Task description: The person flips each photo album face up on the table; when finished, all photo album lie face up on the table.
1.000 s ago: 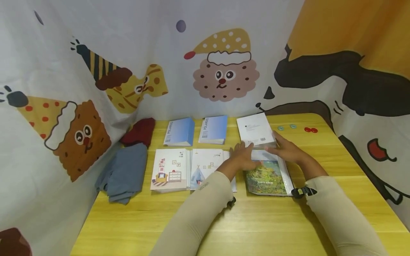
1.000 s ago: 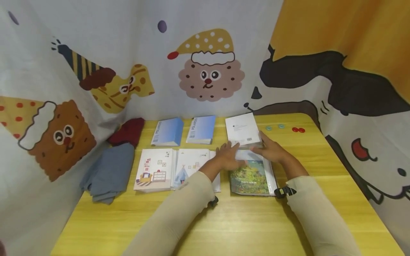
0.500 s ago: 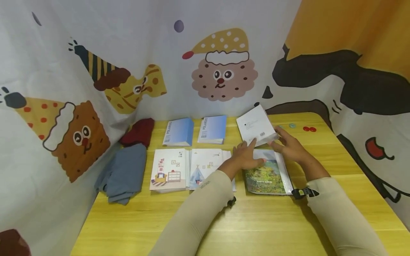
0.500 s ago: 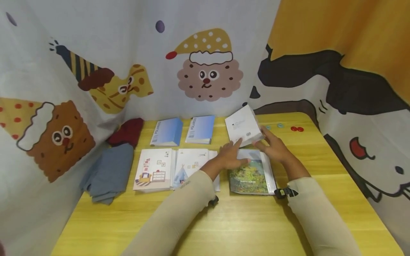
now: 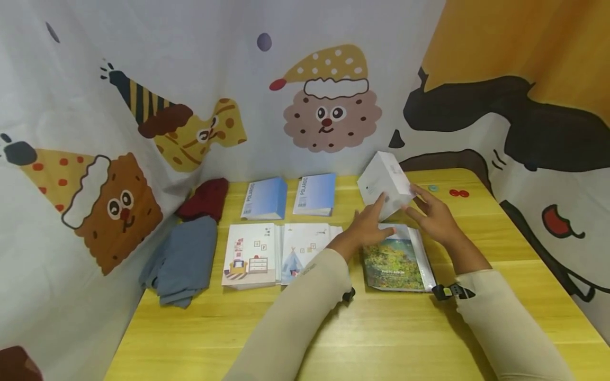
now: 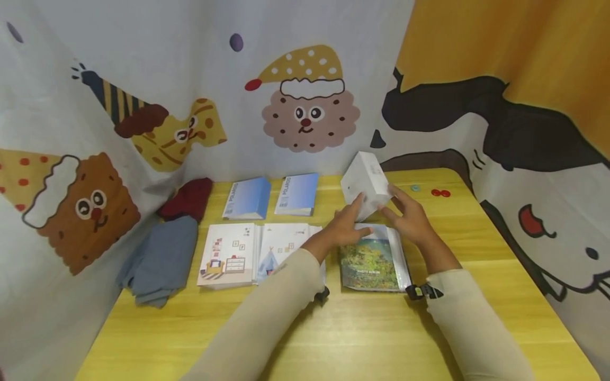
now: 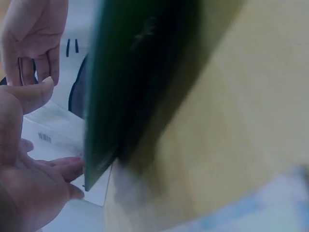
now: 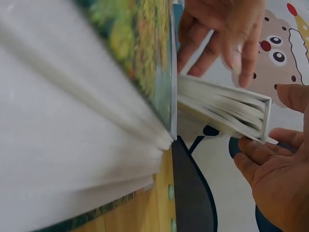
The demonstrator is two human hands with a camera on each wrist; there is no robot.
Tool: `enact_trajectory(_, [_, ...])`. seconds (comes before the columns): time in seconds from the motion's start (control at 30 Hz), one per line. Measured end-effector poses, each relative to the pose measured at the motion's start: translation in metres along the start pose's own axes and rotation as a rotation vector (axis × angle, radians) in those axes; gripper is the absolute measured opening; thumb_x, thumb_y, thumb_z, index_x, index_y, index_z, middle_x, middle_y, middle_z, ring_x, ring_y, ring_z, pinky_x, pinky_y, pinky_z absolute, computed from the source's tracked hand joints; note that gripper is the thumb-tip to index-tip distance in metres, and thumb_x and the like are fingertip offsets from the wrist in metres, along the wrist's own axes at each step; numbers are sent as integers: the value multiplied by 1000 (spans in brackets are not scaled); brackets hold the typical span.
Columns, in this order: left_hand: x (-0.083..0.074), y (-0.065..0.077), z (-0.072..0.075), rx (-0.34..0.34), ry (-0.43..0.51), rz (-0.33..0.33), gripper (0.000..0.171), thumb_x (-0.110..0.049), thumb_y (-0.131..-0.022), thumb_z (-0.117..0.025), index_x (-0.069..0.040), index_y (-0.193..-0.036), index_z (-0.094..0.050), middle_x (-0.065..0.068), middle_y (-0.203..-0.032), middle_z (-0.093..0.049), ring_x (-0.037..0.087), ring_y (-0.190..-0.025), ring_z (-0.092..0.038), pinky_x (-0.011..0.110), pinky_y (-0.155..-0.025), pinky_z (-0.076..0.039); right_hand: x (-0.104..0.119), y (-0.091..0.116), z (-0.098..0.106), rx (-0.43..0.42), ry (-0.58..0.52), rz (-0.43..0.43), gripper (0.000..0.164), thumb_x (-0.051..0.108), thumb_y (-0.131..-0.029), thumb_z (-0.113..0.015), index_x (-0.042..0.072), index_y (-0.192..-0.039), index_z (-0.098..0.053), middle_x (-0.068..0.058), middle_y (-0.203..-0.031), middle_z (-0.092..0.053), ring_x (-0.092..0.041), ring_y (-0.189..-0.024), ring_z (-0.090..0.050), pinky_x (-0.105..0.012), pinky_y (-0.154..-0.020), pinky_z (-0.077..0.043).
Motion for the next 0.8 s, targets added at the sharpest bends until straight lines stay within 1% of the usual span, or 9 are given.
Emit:
enact_trajectory(0.07, [-3,-2,4,-13,84,-29,104,-42,-107,-71,-37,-176,8,-1,-184,-23,25,-169,-28,58,-138,-22,4,0,0,-19,-18,18,76,23,-111,-67,12,-175,-27,-21,-180,-27,-55,-160,-34,-71,-117,-41])
enact_trajectory(0.17, [-8,-3,10,-29,218,-65,106,-32,-108,-72,-35,-176,9,3,-185,-19,31,-164,-39,51,-132,-38,10,-1,0,-53,-56,50,71,17,-110,-67,9,-172,-33,-24,-177,-32,-56,-158,-37,-70,-115,-42])
enact_trajectory(0.27, [-11,-6,16,-59,286,-89,105,-21,-108,-71,-31,-177,8,4,-186,-14,36,-158,-48,47,-126,-48,12,-2,0,-79,-70,79,67,10,-110,-66,4,-170,-37,-28,-173,-38,-56,-155,-42,-65,-115,-43])
enact_trajectory(0.37, [-12,-8,21,-89,334,-104,104,-10,-107,-70,-27,-177,6,5,-186,-11,38,-156,-50,44,-122,-52,14,-3,-2,-90,-87,104,64,6,-109,-66,2,-167,-40,-29,-170,-43,-55,-153,-46,-40,-119,-48])
enact_trajectory(0.47, [-14,-9,27,-105,377,-114,102,-5,-107,-68,-27,-178,2,6,-186,-12,39,-154,-52,41,-117,-56,17,-1,-5,-101,-109,129,61,4,-109,-64,1,-166,-42,-28,-169,-46,-55,-149,-50,-11,-107,-49])
enact_trajectory(0.53, [-14,-10,30,-114,376,-118,99,-8,-107,-68,-28,-178,-1,5,-186,-14,39,-153,-53,40,-115,-57,19,-1,-6,-106,-125,151,58,2,-110,-62,0,-165,-44,-28,-168,-46,-57,-147,-52,-1,-99,-45])
enact_trajectory(0.7, [-13,-12,39,-150,319,-97,87,-21,-109,-68,-28,-178,-15,5,-183,-24,30,-162,-42,44,-126,-47,23,-1,-12,-89,-121,185,55,5,-113,-58,3,-166,-44,-26,-166,-50,-54,-145,-55,1,-99,-44])
enact_trajectory(0.73, [-12,-13,41,-154,312,-95,84,-22,-109,-67,-27,-177,-17,6,-183,-26,28,-163,-40,45,-128,-44,24,-1,-13,-80,-110,183,55,8,-113,-58,5,-167,-44,-24,-166,-52,-52,-146,-56,-1,-100,-45])
enact_trajectory(0.8, [-11,-13,43,-165,291,-86,79,-27,-111,-65,-24,-177,-21,9,-181,-29,27,-164,-38,47,-131,-41,23,-3,-16,-56,-79,173,55,14,-114,-57,7,-167,-44,-22,-165,-54,-49,-146,-57,-16,-107,-55])
Point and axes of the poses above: each hand's wrist, its own y-axis away from the middle knuckle, its own z-axis out of the back of the hand, x = y × z, the point moved 7 cm from there along -y, towards the middle knuckle
